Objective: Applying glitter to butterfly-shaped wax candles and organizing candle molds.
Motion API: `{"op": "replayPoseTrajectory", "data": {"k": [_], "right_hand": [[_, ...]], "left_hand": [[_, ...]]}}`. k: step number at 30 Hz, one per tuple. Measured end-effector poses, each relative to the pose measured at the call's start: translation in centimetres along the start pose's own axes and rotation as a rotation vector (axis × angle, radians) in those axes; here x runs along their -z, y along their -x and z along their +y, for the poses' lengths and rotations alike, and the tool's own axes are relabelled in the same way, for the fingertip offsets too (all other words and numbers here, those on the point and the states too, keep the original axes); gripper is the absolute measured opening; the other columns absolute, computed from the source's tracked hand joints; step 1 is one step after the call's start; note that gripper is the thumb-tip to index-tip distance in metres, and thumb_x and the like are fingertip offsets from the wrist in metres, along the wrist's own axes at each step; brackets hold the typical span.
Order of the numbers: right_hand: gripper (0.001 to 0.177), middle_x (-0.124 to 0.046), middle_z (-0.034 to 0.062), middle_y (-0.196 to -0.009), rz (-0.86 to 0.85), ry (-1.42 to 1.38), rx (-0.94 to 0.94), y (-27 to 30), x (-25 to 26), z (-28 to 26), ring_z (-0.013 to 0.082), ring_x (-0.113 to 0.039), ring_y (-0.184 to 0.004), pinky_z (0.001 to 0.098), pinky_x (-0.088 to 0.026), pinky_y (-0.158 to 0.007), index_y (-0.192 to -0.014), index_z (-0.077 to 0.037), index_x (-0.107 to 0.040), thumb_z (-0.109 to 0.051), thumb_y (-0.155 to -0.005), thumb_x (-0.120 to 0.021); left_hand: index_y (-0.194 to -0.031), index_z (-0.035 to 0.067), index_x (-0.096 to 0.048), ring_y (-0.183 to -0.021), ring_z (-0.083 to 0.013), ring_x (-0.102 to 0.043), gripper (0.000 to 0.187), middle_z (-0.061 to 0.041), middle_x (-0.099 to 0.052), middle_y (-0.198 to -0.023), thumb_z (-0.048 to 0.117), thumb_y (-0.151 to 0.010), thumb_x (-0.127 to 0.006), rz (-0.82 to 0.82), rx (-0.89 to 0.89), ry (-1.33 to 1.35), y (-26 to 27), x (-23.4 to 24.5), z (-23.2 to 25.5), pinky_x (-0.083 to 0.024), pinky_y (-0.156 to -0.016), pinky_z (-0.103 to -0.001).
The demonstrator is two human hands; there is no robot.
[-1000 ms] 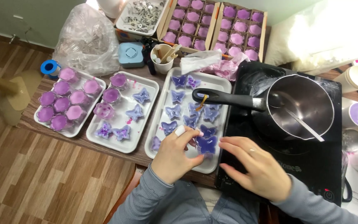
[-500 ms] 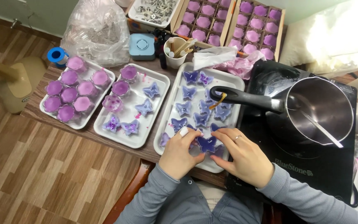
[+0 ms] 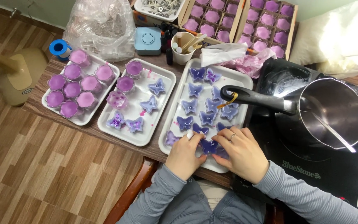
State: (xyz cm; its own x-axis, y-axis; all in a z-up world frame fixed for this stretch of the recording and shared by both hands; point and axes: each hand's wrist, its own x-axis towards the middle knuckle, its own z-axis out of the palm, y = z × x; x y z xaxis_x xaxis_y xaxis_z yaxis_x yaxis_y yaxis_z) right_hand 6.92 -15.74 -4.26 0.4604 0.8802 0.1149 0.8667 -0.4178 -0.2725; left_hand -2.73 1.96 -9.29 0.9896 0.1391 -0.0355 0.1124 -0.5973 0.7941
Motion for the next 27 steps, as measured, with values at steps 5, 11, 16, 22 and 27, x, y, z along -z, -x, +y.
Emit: {"op": "replayPoseTrajectory", "data": {"k": [5,11,16,22,27], "right_hand": [[0.047,-0.066,0.0065,-0.106,-0.012,0.006,0.000,0.2,-1.0,0.1,0.0252,-0.060,-0.102,0.0393,-0.043,-0.088,-0.109,-0.006,-0.068,-0.035,-0.074,-0.079],[0.047,-0.065,0.0066,-0.105,-0.070,0.016,-0.027,0.4,-1.7,0.1,0.0254,-0.059,-0.103,0.0404,-0.042,-0.089,-0.109,-0.006,-0.067,-0.036,-0.075,-0.079],[0.047,-0.064,0.0069,-0.104,-0.063,0.016,-0.021,0.4,-1.9,0.1,0.0258,-0.059,-0.103,0.0414,-0.041,-0.091,-0.110,-0.006,-0.067,-0.036,-0.076,-0.078],[0.047,-0.064,0.0074,-0.104,-0.064,0.018,-0.005,0.3,-1.9,-0.2,0.0264,-0.059,-0.101,0.0425,-0.041,-0.092,-0.110,-0.006,-0.067,-0.036,-0.075,-0.078],[0.046,-0.064,0.0065,-0.103,-0.060,-0.002,0.000,0.4,-1.8,-0.5,0.0257,-0.059,-0.100,0.0427,-0.041,-0.093,-0.109,-0.006,-0.067,-0.035,-0.075,-0.079]], "left_hand": [[-0.124,0.007,-0.063,-0.092,-0.0368,-0.067,0.060,-0.017,-0.066,-0.101,0.014,-0.070,-0.088,-0.053,0.055,-0.106,0.3,0.0,0.4,-0.055,-0.081,-0.044],[-0.115,0.008,-0.066,-0.104,-0.0305,-0.060,0.059,-0.009,-0.067,-0.105,0.020,-0.063,-0.090,0.083,-0.133,-0.279,0.6,0.2,0.6,-0.044,-0.089,-0.042],[-0.117,0.008,-0.066,-0.109,-0.0297,-0.056,0.060,-0.008,-0.066,-0.109,0.023,-0.064,-0.090,0.083,-0.128,-0.337,0.7,0.1,0.5,-0.041,-0.091,-0.043],[-0.114,0.008,-0.066,-0.108,-0.0308,-0.057,0.058,-0.008,-0.066,-0.107,0.023,-0.063,-0.090,0.074,-0.118,-0.357,0.9,0.4,0.7,-0.039,-0.097,-0.047],[-0.112,0.007,-0.066,-0.108,-0.0312,-0.057,0.058,-0.009,-0.065,-0.102,0.022,-0.062,-0.090,0.080,-0.113,-0.368,1.3,0.7,0.9,-0.037,-0.103,-0.049]]}}
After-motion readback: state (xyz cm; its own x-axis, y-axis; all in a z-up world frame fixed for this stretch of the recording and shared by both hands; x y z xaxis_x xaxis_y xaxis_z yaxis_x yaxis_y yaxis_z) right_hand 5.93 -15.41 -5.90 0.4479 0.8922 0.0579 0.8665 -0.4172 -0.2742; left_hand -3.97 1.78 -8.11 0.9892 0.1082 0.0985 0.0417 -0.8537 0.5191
